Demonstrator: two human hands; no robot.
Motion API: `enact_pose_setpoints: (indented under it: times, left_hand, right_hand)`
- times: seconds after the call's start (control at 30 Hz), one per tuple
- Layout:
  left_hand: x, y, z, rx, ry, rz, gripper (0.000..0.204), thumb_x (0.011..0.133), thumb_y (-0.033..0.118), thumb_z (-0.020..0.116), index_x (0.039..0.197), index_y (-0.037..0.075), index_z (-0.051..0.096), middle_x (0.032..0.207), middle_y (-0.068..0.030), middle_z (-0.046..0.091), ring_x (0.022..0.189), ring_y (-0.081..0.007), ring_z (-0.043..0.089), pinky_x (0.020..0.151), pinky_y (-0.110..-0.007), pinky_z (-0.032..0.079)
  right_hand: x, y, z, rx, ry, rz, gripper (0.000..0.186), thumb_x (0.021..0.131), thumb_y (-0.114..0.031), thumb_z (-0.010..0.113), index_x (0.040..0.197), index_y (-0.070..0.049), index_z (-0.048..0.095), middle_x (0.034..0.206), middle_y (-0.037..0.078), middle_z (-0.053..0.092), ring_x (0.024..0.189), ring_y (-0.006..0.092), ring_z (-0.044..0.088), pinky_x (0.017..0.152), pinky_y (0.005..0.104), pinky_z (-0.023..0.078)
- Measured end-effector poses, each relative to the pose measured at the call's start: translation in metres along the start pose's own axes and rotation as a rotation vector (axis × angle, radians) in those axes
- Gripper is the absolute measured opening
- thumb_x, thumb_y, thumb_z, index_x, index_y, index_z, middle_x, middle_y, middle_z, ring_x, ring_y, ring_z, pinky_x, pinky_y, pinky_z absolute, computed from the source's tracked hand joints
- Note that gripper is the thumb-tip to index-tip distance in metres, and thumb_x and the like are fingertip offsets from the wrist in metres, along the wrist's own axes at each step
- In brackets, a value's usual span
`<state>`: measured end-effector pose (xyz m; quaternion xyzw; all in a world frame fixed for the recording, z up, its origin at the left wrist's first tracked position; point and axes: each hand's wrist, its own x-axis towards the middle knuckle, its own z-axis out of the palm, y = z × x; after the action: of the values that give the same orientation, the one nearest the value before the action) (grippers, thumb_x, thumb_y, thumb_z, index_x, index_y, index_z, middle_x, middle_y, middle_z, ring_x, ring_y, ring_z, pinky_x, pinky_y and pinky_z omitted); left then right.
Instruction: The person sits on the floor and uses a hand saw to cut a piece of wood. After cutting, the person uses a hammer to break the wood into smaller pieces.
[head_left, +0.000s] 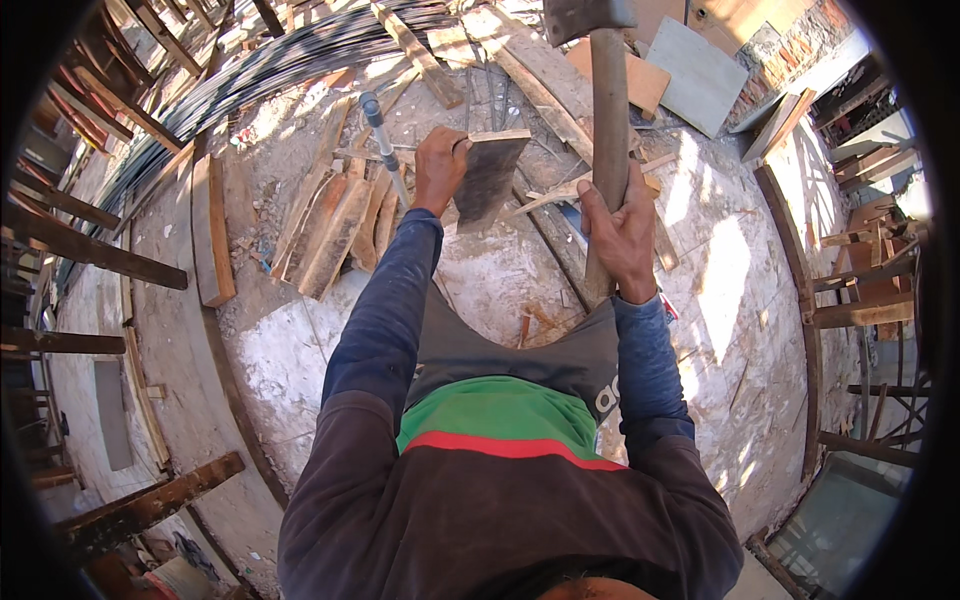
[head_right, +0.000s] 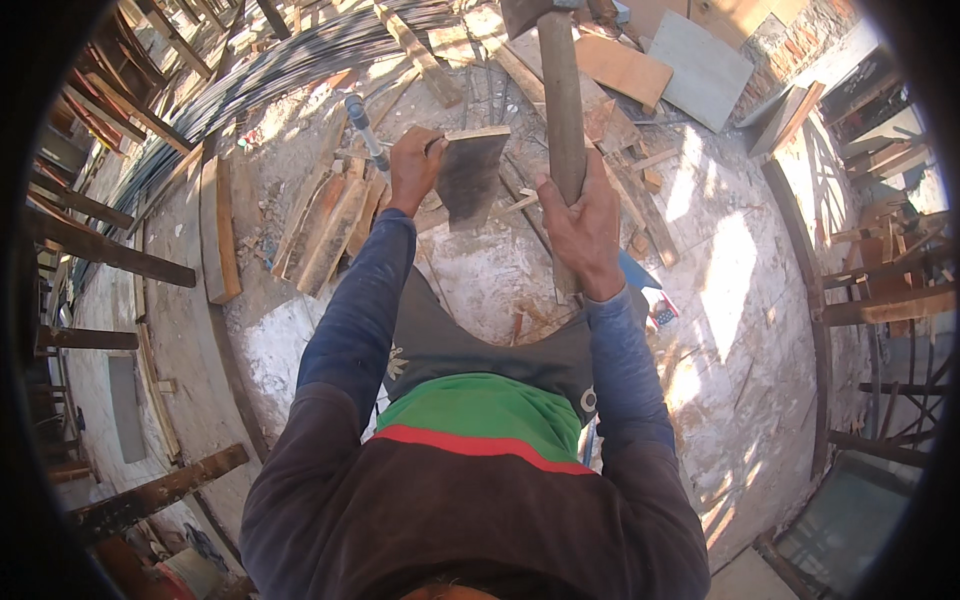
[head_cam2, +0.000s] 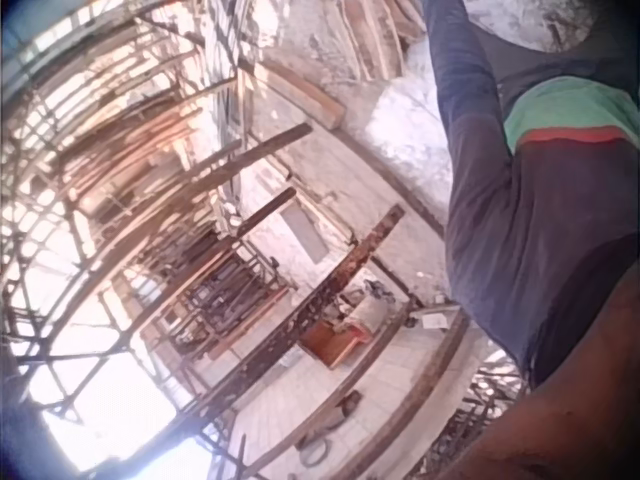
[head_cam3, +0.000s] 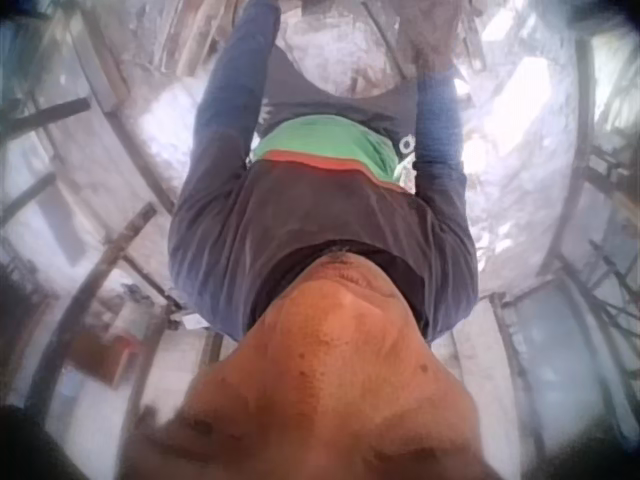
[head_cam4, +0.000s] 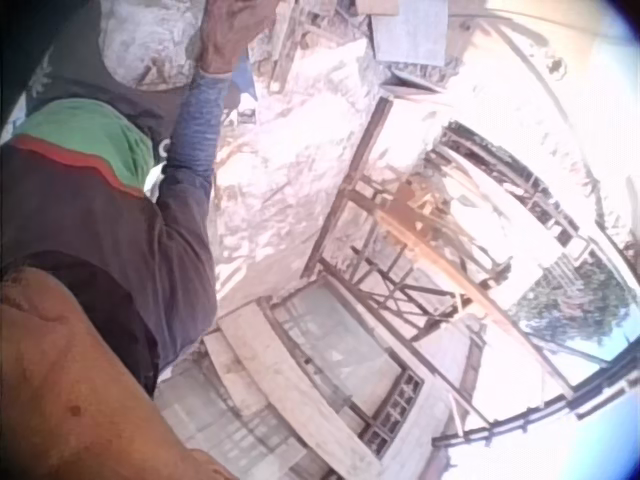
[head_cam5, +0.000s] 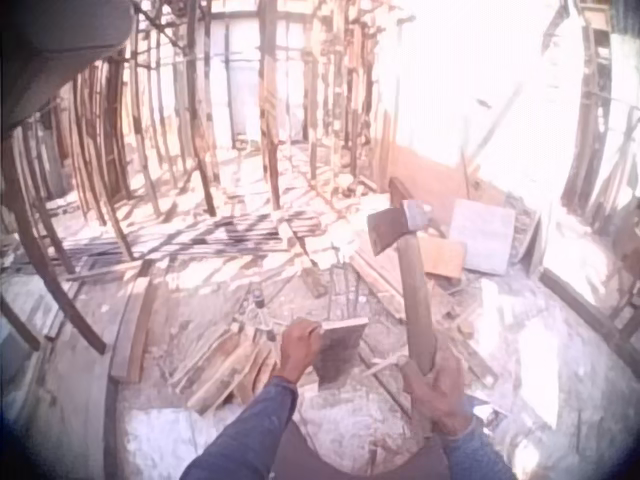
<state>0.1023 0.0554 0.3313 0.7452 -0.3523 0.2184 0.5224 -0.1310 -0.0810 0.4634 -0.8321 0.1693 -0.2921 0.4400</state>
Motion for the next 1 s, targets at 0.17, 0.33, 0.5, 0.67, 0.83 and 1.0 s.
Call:
enact_pose_setpoints:
  times: [0.17,0.33,0.5,0.67,0.83,1.0]
  left_hand:
    - [-0.005,-0.007,-0.003,0.036,0.051,-0.001,0.008,0.079,0.002,0.070,0.086,-0.001,0.070,0.081,-0.0155,0.065,0.076,-0.0355,0.064,0.072,-0.042,0.050]
    - [-0.001,0.011,-0.007,0.123,0.052,-0.034,0.029,0.082,0.016,0.073,0.108,0.003,0.070,0.108,-0.0197,0.061,0.099,-0.0351,0.061,0.084,-0.042,0.047]
    - [-0.006,0.047,-0.080,0.317,0.420,0.208,0.066,0.101,0.049,0.041,0.151,0.006,0.036,0.145,-0.0262,0.034,0.140,-0.0385,0.027,0.113,-0.051,0.020]
    - [-0.043,0.012,-0.088,0.128,0.349,-0.165,0.062,0.100,0.040,0.052,0.146,0.000,0.039,0.140,-0.0270,0.040,0.135,-0.0414,0.036,0.112,-0.050,0.027]
    - [-0.062,0.008,-0.051,0.082,0.006,-0.172,0.065,0.092,0.029,0.068,0.143,-0.001,0.041,0.137,-0.0260,0.046,0.129,-0.0413,0.045,0.108,-0.046,0.036]
    - [-0.045,0.039,-0.024,-0.004,-0.068,-0.088,0.066,0.087,0.028,0.073,0.139,-0.002,0.045,0.134,-0.0268,0.051,0.127,-0.0407,0.050,0.105,-0.045,0.041]
  right_hand:
    - [0.059,-0.111,-0.036,0.475,0.455,-0.514,0.025,0.089,-0.003,0.067,0.106,0.006,0.051,0.063,0.005,0.060,0.053,0.0130,0.059,0.050,0.0251,0.048]
    - [-0.004,0.037,0.053,-0.037,0.157,-0.060,0.034,0.083,-0.008,0.066,0.113,0.005,0.056,0.085,0.015,0.065,0.068,0.0269,0.066,0.063,0.0376,0.053]
    - [-0.032,0.103,0.078,-0.253,-0.208,0.120,0.041,0.074,-0.015,0.068,0.110,0.003,0.056,0.088,0.028,0.067,0.087,0.0468,0.065,0.078,0.0476,0.051]
    - [-0.021,0.093,0.066,-0.211,-0.207,0.187,0.046,0.077,-0.017,0.071,0.116,0.002,0.056,0.100,0.027,0.065,0.097,0.0426,0.064,0.084,0.0436,0.049]
    - [-0.038,0.062,0.039,-0.179,-0.231,0.159,0.046,0.080,-0.017,0.070,0.117,0.003,0.053,0.094,0.028,0.065,0.090,0.0416,0.065,0.079,0.0450,0.049]
    - [-0.043,0.041,0.017,-0.145,-0.261,0.115,0.046,0.082,-0.017,0.071,0.119,0.003,0.052,0.092,0.026,0.065,0.087,0.0394,0.065,0.076,0.0428,0.049]
